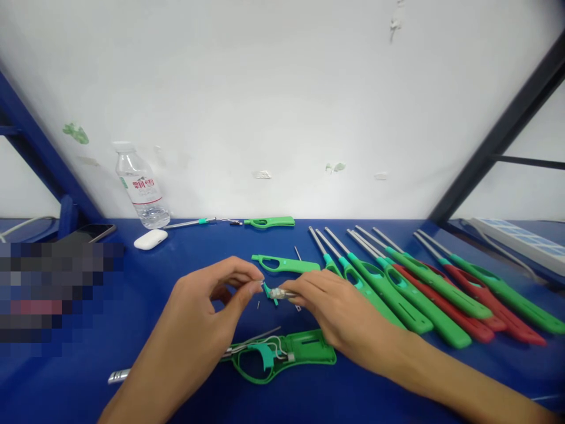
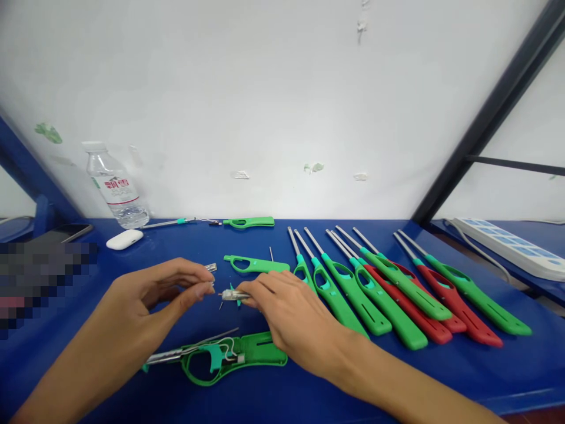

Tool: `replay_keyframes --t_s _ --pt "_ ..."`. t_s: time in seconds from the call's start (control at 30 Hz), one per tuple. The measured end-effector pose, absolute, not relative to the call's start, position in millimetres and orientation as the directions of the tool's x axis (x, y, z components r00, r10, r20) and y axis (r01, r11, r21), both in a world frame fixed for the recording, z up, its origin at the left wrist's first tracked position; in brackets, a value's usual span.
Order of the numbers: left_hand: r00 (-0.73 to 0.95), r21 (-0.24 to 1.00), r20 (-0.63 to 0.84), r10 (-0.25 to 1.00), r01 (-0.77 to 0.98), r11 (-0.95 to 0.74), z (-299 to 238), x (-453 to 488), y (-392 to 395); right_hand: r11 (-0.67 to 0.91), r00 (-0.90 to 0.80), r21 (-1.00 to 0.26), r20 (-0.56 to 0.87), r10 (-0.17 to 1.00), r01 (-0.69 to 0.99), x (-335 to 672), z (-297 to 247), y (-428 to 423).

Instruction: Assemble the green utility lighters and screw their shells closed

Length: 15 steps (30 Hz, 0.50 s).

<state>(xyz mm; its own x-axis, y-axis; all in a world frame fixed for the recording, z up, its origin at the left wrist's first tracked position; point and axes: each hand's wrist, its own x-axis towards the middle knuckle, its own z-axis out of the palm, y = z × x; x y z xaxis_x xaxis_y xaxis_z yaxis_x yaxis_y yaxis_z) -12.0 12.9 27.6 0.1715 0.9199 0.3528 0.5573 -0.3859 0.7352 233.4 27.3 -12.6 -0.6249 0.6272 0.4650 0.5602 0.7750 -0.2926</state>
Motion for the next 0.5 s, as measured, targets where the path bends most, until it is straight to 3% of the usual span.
replay_keyframes --t_s 0.1,0.5 --pt "0.208 0.815 0.295 0.932 0.454 -0.36 30.3 -11.3 13.0 0.786 -0.646 -0.24 0.461 0.609 0.57 234.3 -15.8 26.7" --pt "0.268 0.793 0.179 0.947 0.53 -0.3 27.8 -11.6 7.1 0.795 -0.663 -0.206 0.456 0.594 0.571 234.8 -16.3 27.0"
